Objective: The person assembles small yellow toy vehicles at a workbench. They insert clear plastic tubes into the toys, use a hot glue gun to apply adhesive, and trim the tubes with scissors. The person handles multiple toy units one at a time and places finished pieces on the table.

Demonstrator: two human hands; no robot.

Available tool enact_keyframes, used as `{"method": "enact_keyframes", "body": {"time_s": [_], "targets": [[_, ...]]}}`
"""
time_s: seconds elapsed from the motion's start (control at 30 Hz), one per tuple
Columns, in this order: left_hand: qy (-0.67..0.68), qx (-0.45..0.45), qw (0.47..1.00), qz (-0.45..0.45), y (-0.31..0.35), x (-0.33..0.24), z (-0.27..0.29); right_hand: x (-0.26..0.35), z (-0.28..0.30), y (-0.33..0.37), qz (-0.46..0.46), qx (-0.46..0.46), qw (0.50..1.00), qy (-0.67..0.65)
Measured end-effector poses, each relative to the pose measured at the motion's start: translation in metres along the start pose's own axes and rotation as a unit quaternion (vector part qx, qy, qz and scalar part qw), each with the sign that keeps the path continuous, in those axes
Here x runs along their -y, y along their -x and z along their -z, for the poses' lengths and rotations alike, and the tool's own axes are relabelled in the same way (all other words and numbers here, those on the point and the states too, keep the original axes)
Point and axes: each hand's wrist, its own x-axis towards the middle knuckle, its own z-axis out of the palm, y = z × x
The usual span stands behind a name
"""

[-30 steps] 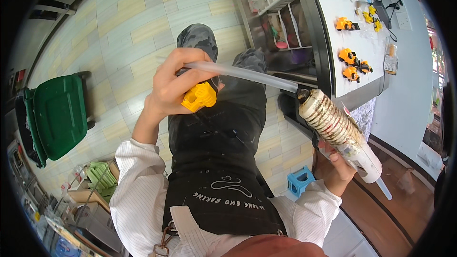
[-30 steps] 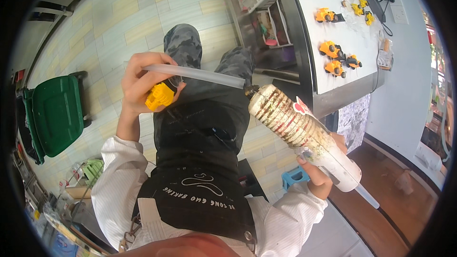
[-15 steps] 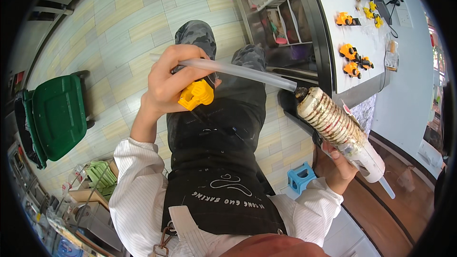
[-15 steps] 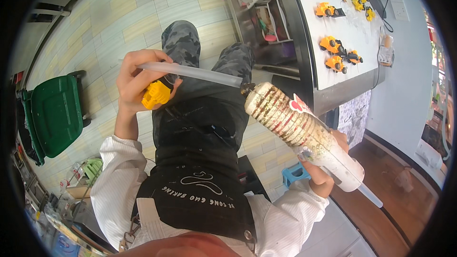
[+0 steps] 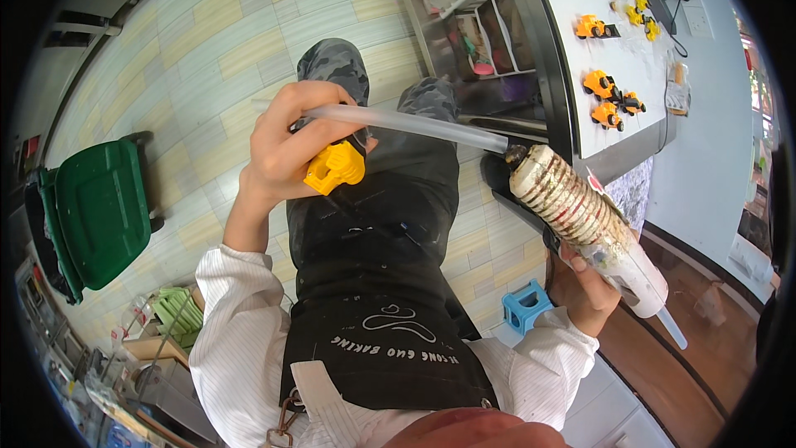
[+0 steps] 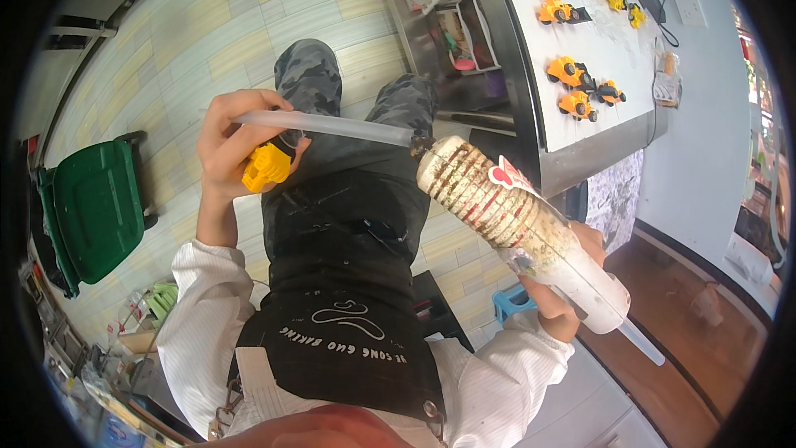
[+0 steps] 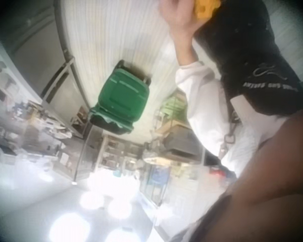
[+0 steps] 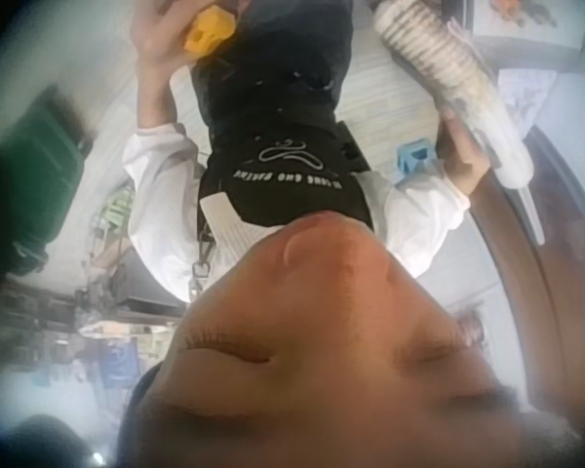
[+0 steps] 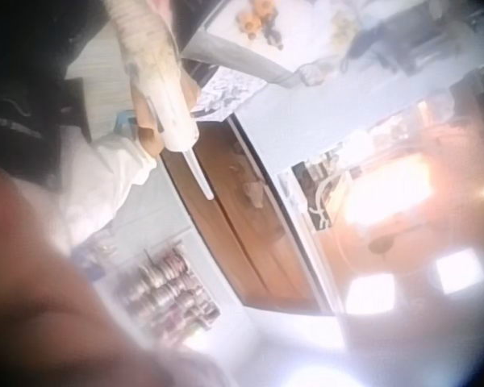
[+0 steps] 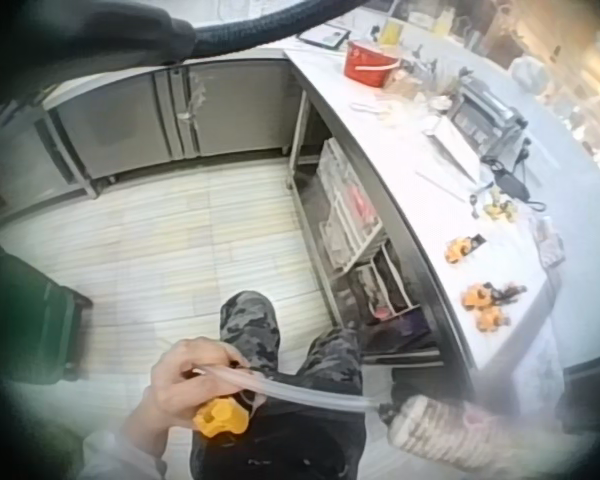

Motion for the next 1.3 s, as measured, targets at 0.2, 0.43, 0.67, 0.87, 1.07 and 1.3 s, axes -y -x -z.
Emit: {"method": "enact_keyframes", "body": {"time_s": [0.2,0.43,0.67,0.87,1.07,1.3], "targets": [[-0.002,-0.01,1.0,-0.002,0.0,0.002,-0.004,0.008,-0.013,-0.016,0.06,0.01,0.997,-0.038],[-0.01,-0.02,1.0,-0.004,-0.01,-0.002,-0.005,0.014,-0.015,-0.022,0.099,0.029,0.994,-0.022],[0.025,-0.01,0.999,0.035,-0.017,-0.006,-0.011,-0.003,-0.003,-0.029,0.156,0.07,0.982,0.076],[0.064,0.007,0.991,0.116,-0.025,-0.01,-0.05,-0.05,-0.004,-0.005,0.046,-0.17,0.945,-0.276],[0.149,0.013,0.964,0.221,-0.015,0.002,-0.066,-0.134,0.058,0.022,-0.014,-0.458,0.803,-0.38],[0.266,0.033,0.924,0.272,-0.012,0.004,-0.071,-0.336,0.141,0.073,-0.115,-0.54,0.689,-0.47]]}}
